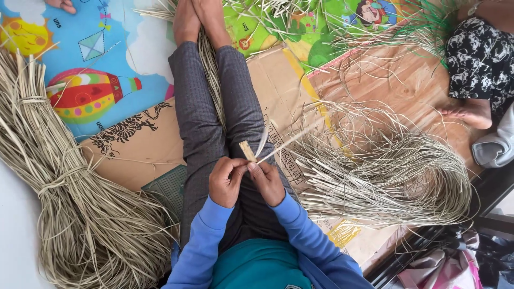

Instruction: Weaving long strips of dried plant material together using hands and a small wooden tool while sitting on the floor.

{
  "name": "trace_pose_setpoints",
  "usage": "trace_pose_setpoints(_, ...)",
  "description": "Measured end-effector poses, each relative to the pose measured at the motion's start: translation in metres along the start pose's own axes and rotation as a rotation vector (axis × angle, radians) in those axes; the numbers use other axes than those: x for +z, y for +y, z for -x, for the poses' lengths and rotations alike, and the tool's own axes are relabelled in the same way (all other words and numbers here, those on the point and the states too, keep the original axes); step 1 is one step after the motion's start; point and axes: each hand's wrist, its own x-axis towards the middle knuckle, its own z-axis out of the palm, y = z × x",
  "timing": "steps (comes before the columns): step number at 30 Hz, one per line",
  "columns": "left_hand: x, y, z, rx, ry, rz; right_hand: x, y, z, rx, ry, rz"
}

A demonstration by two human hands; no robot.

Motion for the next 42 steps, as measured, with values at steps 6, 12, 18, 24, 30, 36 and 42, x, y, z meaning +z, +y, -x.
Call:
trace_pose_setpoints(6, -0.031, -0.029, -0.016, 0.102, 0.022, -0.226, -0.004, -0.041, 0.019, 0.289, -0.286, -0.664)
trace_pose_setpoints(12, -0.070, -0.141, 0.009, 0.002, 0.181, -0.487, -0.020, -0.056, 0.044, 0.216, -0.390, -0.762)
trace_pose_setpoints(18, -0.077, -0.200, 0.043, -0.569, 0.250, -0.279, -0.034, -0.065, 0.031, 0.126, -0.265, -0.861)
trace_pose_setpoints(24, -0.056, -0.148, 0.033, -0.753, 0.128, 0.253, -0.015, 0.010, 0.004, 0.390, -0.188, -0.581)
trace_pose_setpoints(30, -0.032, -0.068, 0.016, -0.639, 0.061, 0.339, 0.004, 0.067, 0.006, 0.280, -0.237, -0.114)
trace_pose_setpoints(36, -0.024, -0.026, 0.012, -0.391, -0.094, 0.173, -0.002, 0.057, 0.003, 0.134, -0.134, -0.059)
trace_pose_setpoints(42, -0.029, 0.007, -0.001, -0.236, -0.256, -0.018, -0.002, 0.049, 0.004, 0.181, -0.086, -0.015)
